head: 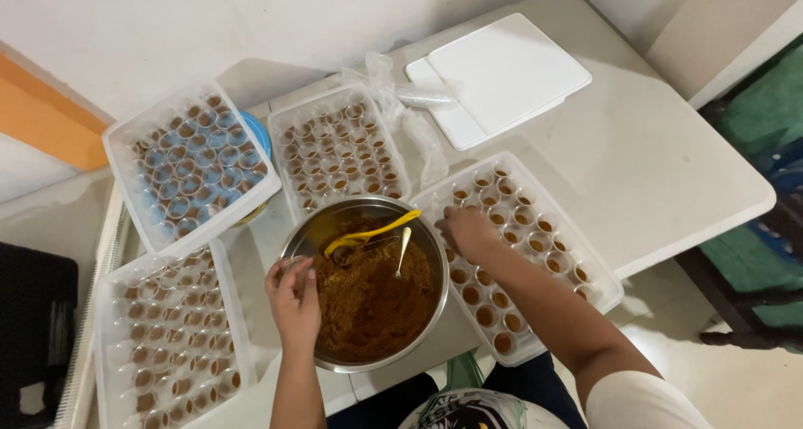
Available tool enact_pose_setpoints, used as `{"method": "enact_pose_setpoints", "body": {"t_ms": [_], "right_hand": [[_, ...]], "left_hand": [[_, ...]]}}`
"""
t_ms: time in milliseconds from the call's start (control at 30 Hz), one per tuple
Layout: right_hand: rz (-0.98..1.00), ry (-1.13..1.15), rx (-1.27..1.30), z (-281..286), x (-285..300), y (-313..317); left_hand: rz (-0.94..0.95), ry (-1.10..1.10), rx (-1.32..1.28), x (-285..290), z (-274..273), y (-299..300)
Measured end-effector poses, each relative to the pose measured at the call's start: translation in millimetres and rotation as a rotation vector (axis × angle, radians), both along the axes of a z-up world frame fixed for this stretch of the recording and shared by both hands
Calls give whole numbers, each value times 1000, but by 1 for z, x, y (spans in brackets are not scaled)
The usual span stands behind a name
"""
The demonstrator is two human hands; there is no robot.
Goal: The person scoops brown paste into small plastic cups and organizes them into trays.
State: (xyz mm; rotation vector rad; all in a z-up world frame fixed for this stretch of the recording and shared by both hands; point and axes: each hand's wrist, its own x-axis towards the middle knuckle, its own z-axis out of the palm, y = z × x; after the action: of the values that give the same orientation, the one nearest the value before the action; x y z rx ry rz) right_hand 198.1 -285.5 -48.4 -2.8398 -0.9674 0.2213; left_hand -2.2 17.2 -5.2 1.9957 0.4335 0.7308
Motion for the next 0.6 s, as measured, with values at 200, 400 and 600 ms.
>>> {"method": "enact_pose_setpoints", "body": {"t_ms": [200,400,600], "right_hand": [[42,93,-123,26,-7,24],[46,-7,-101,-6,-4,23],[-110,-402,573,69,-42,-1]], "left_hand": [[22,82,-105,-1,16,-3],[49,124,-9,-7,16,12],[-125,128,-8,-13,8,7]]}}
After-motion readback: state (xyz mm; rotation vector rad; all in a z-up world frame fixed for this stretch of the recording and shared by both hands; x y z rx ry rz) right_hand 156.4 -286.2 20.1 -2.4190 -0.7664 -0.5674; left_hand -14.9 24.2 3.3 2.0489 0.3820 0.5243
